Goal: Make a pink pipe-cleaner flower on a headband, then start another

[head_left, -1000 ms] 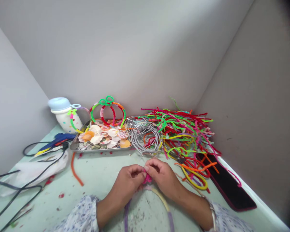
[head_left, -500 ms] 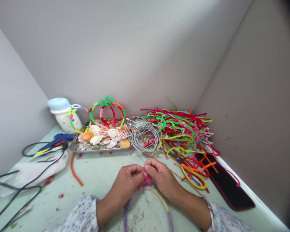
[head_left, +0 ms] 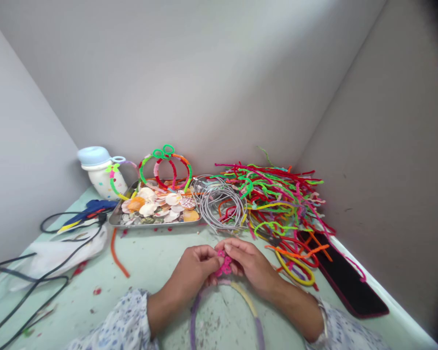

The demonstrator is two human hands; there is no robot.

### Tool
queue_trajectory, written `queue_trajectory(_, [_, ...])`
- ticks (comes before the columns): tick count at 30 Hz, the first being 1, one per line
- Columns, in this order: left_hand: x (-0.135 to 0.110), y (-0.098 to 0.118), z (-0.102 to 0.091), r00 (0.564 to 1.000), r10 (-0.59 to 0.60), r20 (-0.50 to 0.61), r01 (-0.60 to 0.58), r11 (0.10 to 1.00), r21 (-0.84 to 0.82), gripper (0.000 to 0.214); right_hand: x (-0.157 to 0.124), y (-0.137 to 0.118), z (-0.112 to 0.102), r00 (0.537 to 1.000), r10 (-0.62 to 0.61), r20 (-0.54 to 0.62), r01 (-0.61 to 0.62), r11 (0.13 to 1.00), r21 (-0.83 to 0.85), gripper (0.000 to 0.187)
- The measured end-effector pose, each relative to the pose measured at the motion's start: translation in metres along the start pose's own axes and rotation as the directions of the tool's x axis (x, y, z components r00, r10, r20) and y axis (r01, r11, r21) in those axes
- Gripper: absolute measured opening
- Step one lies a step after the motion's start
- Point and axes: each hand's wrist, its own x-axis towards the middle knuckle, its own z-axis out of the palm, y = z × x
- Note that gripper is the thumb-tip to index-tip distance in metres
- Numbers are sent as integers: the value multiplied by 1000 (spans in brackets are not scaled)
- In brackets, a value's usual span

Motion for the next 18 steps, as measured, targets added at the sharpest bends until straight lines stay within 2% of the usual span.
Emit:
queue_trajectory(4, [-1, 1, -5, 993, 11, 120, -9, 1000, -14, 18, 1, 1, -7, 995, 20, 100, -21, 1000, 8, 34])
queue_trajectory(7, [-2, 1, -7, 987, 12, 160, -8, 1000, -23, 17, 1, 1, -10, 987, 17, 162, -16, 1000, -4, 33])
queue_trajectory(18, [-3, 2, -7, 988, 13, 157, -13, 1000, 0, 16, 1, -1, -10, 981, 14, 191, -8, 999, -33, 29])
